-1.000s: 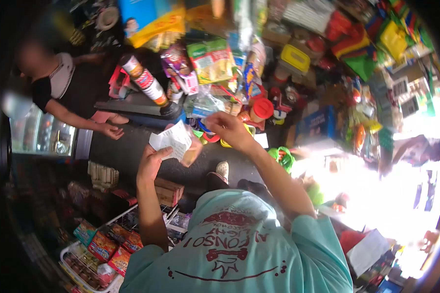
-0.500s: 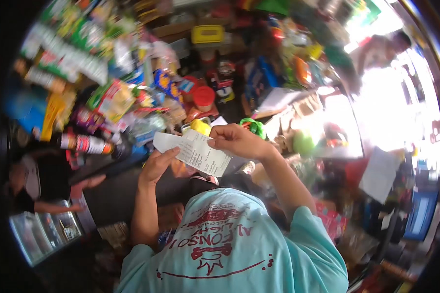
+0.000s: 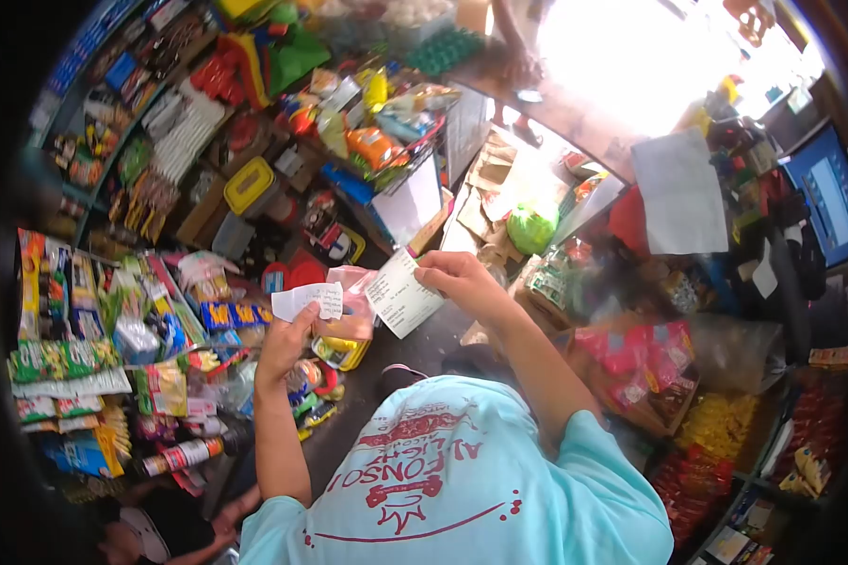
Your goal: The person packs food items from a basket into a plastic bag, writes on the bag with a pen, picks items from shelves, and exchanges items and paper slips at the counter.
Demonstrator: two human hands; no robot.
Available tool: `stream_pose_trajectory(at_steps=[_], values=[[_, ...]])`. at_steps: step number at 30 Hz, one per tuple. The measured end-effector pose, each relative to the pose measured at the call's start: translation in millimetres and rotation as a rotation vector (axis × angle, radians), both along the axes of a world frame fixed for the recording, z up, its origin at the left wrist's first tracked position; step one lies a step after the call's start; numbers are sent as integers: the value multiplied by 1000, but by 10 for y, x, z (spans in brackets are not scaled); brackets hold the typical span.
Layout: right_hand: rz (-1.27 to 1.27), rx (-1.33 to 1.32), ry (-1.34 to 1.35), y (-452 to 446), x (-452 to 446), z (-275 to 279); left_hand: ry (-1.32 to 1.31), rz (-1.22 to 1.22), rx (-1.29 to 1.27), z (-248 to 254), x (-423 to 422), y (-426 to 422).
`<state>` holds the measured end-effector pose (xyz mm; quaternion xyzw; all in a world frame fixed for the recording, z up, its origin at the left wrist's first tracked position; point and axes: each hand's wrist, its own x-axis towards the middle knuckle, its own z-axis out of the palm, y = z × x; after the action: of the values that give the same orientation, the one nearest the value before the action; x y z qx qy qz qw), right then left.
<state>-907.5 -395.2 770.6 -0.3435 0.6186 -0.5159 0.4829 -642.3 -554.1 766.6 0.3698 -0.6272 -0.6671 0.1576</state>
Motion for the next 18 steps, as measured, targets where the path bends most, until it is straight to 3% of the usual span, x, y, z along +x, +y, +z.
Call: stream_pose_trajectory(at_steps=[5,6,8,11,16,18], values=[[-115,6,-141,426,-774,-14,176,-9,52,-180,-1018,-6],[-191,-106,-353,502,-869,-23,236,-2,170,-28,-1283,95],[-324,-347,-761,654,-1008,-87,263,-58,115,-35,-1719,145],[-221,-530,-900,839,-1267,-27,363,-136,153,11,-2370,330],[-171,-498,-406,949,-1623,134,343,-309,204,225,-3267,564],[-172,-470,4,915,-1820,260,292,-348,231,405,-3551,624]])
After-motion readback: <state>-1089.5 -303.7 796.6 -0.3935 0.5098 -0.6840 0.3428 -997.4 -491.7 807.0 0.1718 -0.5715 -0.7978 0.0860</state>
